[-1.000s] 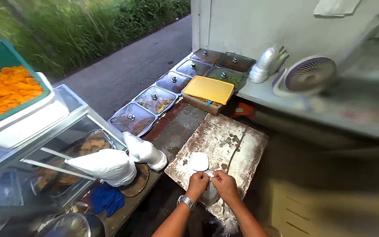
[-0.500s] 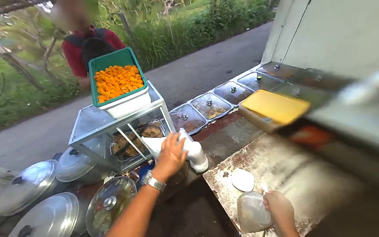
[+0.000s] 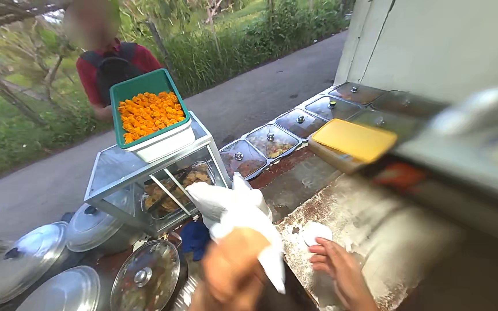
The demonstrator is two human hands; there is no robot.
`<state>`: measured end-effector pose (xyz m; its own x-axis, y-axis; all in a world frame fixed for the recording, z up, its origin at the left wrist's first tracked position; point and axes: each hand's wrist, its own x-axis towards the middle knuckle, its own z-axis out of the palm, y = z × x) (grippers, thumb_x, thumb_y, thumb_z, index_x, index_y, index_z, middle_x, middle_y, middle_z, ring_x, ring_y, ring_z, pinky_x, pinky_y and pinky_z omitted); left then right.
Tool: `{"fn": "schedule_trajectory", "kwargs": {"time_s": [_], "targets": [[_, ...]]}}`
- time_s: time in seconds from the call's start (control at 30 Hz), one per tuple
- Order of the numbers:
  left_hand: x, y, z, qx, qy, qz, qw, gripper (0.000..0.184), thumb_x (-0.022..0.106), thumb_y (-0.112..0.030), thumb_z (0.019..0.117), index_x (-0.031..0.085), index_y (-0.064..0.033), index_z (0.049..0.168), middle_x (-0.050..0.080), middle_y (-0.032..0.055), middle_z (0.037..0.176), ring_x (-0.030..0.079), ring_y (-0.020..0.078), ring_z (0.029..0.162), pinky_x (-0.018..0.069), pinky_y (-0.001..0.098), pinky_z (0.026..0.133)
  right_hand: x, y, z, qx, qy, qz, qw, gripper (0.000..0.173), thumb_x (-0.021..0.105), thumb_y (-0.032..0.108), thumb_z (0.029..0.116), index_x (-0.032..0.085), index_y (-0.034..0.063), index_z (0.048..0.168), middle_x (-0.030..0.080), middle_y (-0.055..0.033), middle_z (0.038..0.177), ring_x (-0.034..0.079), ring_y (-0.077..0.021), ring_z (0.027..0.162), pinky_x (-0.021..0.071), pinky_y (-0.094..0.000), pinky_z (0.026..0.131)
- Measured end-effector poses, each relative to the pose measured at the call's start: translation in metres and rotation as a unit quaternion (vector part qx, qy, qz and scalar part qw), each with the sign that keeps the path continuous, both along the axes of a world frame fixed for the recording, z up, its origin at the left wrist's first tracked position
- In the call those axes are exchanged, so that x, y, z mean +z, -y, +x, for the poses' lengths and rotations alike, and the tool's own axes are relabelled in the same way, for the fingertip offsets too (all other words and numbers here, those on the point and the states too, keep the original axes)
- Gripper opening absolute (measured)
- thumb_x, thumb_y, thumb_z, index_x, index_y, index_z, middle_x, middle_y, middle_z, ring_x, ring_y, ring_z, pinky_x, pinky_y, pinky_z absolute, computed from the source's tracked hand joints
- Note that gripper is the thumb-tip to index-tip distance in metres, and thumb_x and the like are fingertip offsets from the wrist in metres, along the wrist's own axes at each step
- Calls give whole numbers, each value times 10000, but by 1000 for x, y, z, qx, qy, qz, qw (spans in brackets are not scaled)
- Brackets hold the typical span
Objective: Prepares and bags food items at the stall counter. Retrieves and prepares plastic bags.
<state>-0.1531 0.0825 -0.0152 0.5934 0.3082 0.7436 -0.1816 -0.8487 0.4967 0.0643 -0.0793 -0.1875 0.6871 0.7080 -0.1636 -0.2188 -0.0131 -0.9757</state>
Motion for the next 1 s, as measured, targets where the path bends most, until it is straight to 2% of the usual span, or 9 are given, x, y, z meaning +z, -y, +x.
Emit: {"fn": "schedule_trajectory", "kwargs": {"time_s": [0.1, 0.2, 0.3, 0.37, 0.5, 0.6, 0.73, 0.83, 1.0], "targets": [[-94, 53, 13, -204, -163, -66, 963, 250, 628, -127, 993, 713, -4, 1193, 702, 170, 1221, 638, 265, 1223, 486, 435, 1109, 34, -12, -28, 172, -72, 177, 966, 575, 586, 365, 1041, 493, 5, 1480, 733, -146, 1133, 723, -217, 977, 610, -405, 877], [-150, 70, -6, -215, -208, -280, 912, 396, 725, -136, 951, 652, 54, 1290, 661, 177, 1341, 603, 235, 1309, 480, 421, 1141, 31, -3, -31, 135, 26, 157, 978, 315, 686, 34, 925, 676, 0, 1238, 741, -90, 1012, 708, -151, 882, 611, -311, 805], [-155, 60, -29, -50, -105, -585, 803, 210, 558, -143, 1006, 729, -68, 1101, 773, 44, 1032, 733, 122, 957, 613, 342, 887, 11, 16, -23, 68, 115, 152, 979, 203, 664, -35, 886, 745, 55, 1049, 751, -40, 1009, 710, -106, 901, 610, -264, 826], [-165, 29, -28, -72, -65, -663, 742, 562, 379, -509, 1074, 702, -52, 1124, 744, 133, 1049, 741, 252, 901, 636, 444, 799, -6, 24, -21, 55, 149, 151, 976, 195, 634, -48, 891, 748, 50, 1017, 755, -64, 1009, 719, -146, 925, 617, -300, 837], [-146, 19, -6, -165, -141, -591, 777, 844, 609, -697, 905, 549, -19, 1403, 715, 138, 1199, 728, 237, 991, 632, 414, 806, -38, 18, -29, 23, 256, 75, 963, 173, 618, 17, 902, 756, 89, 978, 755, -17, 1000, 718, -122, 955, 621, -317, 861], [-132, 44, 15, -82, -223, -488, 840, 291, 710, -230, 976, 696, -1, 1157, 771, 65, 1025, 748, 148, 932, 636, 361, 875, -46, 13, -39, -3, 318, -36, 947, 184, 625, 97, 918, 778, 116, 1017, 743, -30, 1102, 694, -126, 1069, 591, -340, 938], [-165, 54, 32, 53, -204, -346, 914, 137, 676, -161, 978, 760, -54, 957, 742, 21, 933, 704, 81, 892, 598, 282, 857, -30, 42, -46, -17, 297, -71, 952, 429, 585, 332, 989, 692, 47, 1291, 606, -168, 1398, 567, -279, 1314, 501, -469, 1073], [-171, 69, 40, 21, -208, -409, 888, 154, 753, -210, 941, 756, -56, 955, 752, 29, 908, 725, 109, 848, 626, 309, 816, -16, 55, -70, 57, 236, -61, 968, 655, 750, 499, 905, 638, 24, 1343, 717, -106, 1159, 694, -168, 1043, 598, -385, 904], [-162, 63, 34, -38, -163, -655, 737, 181, 725, -190, 927, 689, -43, 828, 711, 63, 743, 693, 135, 676, 612, 326, 663, -44, 56, -56, 99, 130, -79, 983, 174, 721, 173, 935, 769, 85, 1077, 755, -25, 992, 712, -94, 881, 615, -318, 820]]}}
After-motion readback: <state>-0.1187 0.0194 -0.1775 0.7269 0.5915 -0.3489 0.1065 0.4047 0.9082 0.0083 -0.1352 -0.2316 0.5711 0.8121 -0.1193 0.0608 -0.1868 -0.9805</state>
